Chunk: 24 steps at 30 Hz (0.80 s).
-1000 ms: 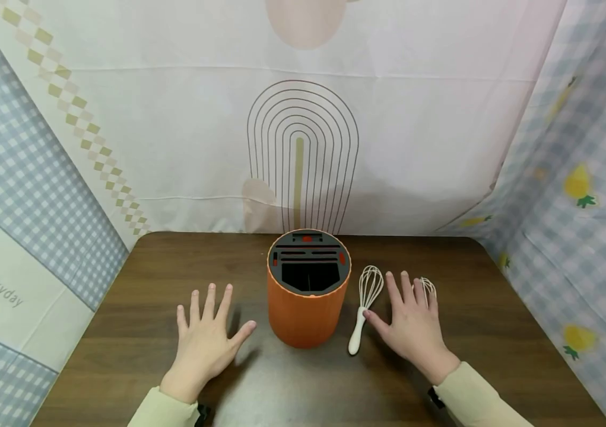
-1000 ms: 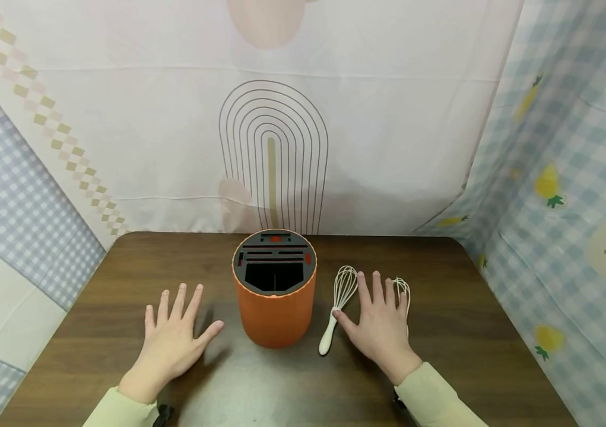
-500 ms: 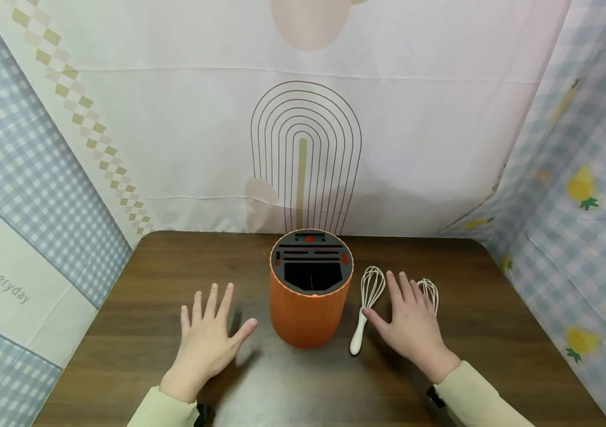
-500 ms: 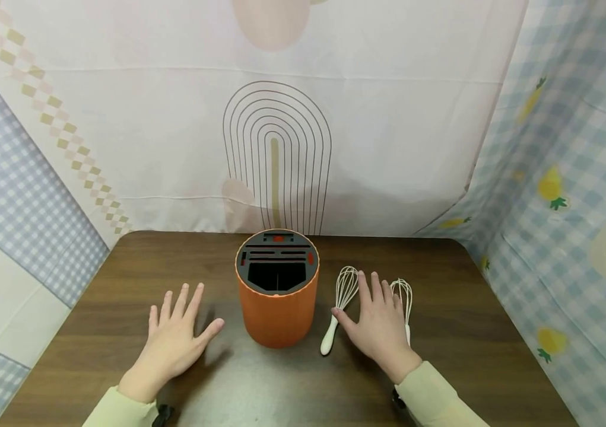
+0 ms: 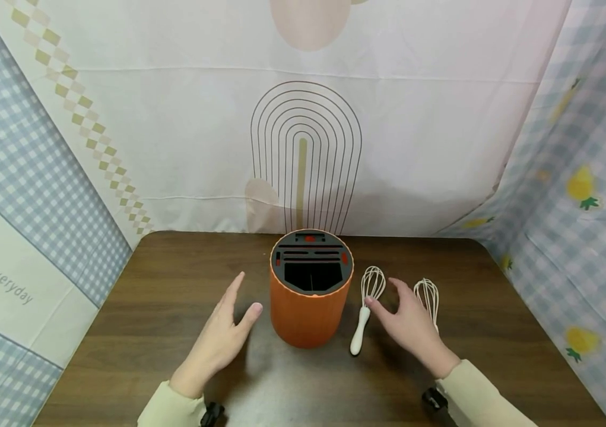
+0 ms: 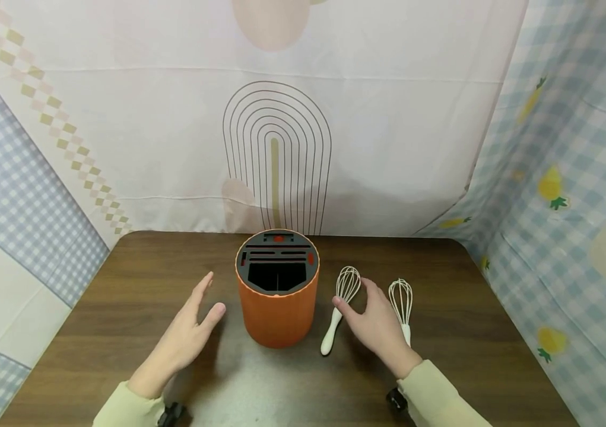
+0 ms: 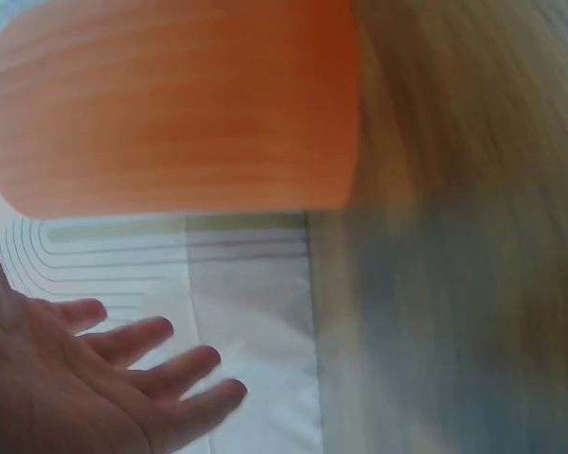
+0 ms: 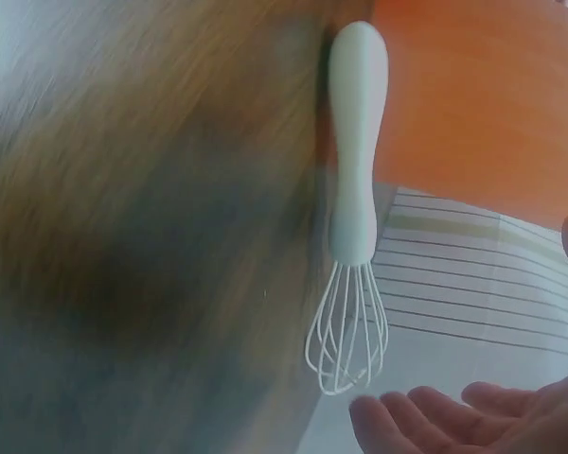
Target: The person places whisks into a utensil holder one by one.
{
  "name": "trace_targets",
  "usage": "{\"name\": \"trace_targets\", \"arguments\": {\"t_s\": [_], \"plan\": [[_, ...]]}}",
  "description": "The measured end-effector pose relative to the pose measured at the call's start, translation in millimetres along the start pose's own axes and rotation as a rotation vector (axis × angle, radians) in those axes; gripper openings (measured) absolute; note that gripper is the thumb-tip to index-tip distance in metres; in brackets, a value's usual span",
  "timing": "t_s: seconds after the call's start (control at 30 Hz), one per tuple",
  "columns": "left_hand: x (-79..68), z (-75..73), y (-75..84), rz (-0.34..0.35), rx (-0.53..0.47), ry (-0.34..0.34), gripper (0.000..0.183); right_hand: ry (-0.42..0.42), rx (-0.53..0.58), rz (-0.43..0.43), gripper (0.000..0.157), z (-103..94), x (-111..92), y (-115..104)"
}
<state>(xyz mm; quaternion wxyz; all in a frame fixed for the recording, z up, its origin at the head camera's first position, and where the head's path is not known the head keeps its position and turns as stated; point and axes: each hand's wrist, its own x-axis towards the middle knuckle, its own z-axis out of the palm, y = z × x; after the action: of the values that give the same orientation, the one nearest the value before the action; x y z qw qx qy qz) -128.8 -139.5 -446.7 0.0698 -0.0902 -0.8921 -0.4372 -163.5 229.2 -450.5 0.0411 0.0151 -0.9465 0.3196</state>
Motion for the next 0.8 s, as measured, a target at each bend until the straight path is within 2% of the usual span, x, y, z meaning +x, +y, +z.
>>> {"name": "trace_targets", "arguments": {"t_s": [0.2,0.37,0.57,0.8], "plan": [[5.7,4.3,14.5,0.065,-0.194,0.008,0.066,-0.084,0.104,0.131,0.09,0.0,1.5,-4.0],[10.5,8.9,25.6,0.107,-0.288,0.0,0.067,-0.129,0.12,0.169,0.094,3.4,1.6,-3.1],[12.3,9.9,43.5,0.121,-0.329,-0.015,0.069,-0.148,0.11,0.181,0.09,10.6,1.8,0.6],[9.6,-1.7,78.6,0.141,-0.357,-0.018,0.069,-0.184,0.173,0.238,0.085,19.0,0.5,4.0]]}}
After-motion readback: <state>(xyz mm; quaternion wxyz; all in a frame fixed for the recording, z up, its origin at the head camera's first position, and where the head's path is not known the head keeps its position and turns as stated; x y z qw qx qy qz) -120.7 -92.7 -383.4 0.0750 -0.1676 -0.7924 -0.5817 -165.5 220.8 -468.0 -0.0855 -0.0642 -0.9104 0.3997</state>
